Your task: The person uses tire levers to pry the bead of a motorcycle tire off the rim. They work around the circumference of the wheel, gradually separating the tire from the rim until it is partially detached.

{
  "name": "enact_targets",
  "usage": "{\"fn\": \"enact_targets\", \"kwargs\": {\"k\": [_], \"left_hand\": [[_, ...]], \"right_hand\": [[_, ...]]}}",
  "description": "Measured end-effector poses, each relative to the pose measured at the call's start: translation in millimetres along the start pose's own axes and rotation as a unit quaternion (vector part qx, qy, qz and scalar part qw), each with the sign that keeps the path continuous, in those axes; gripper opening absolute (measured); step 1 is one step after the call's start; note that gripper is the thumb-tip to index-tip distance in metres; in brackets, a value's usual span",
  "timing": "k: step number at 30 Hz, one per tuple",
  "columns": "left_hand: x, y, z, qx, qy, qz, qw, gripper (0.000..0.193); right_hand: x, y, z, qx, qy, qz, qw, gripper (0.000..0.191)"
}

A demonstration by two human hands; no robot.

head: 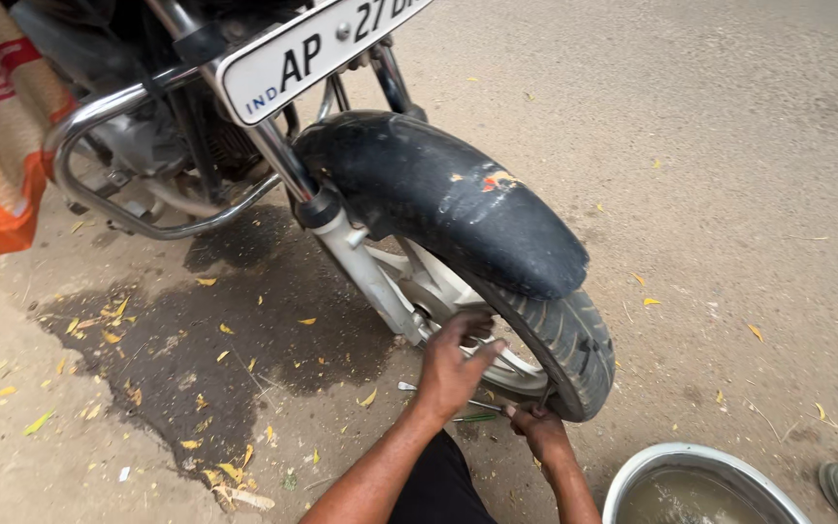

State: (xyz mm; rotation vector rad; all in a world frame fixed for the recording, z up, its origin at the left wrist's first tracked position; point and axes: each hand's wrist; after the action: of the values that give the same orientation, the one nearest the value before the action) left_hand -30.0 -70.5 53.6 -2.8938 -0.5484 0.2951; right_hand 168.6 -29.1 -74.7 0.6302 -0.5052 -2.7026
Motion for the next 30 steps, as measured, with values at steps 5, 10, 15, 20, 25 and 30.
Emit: {"fn": "enact_targets", "kwargs": {"k": [5, 10, 15, 20, 25, 30], "left_hand": [[-106, -10, 49, 0.166, -0.069, -0.276, 0.944, 0.014], [-172, -86, 95, 0.182, -0.371, -0.154, 0.897, 0.045], [-169, -140, 101, 0.250, -0.515, 0.082, 0.816, 0.048], [-153, -186, 104, 0.120, -0.528, 0.214, 0.813, 0.045], [-152, -228, 113, -0.001, -0.477, 0.219, 0.851, 0.043], [-156, -232, 125, -0.036, -0.432, 0.192, 0.880, 0.040]], "right_hand": [[-29, 3, -24, 0.166, 0.432, 0.026, 0.886, 0.037], [-34, 19, -34, 0.058, 0.265, 0.034, 0.962, 0.062], [-26, 24, -10, 0.041, -0.075, -0.125, 0.988, 0.064], [-59, 21, -10, -0.069, -0.153, -0.001, 0.986, 0.060], [-62, 12, -40, -0.152, -0.535, -0.093, 0.826, 0.054], [-17, -25, -36, -0.177, -0.656, -0.107, 0.725, 0.048]]}}
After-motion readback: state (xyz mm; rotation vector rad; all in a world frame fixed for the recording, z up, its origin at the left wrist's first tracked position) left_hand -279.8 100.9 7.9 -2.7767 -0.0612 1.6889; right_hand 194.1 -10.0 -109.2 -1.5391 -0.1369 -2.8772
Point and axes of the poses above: each hand's wrist, its own y-axis away from the middle knuckle, its own x-axis out of the palm, z = x × y, and after that the axes turned 3 degrees about -x, right-handed
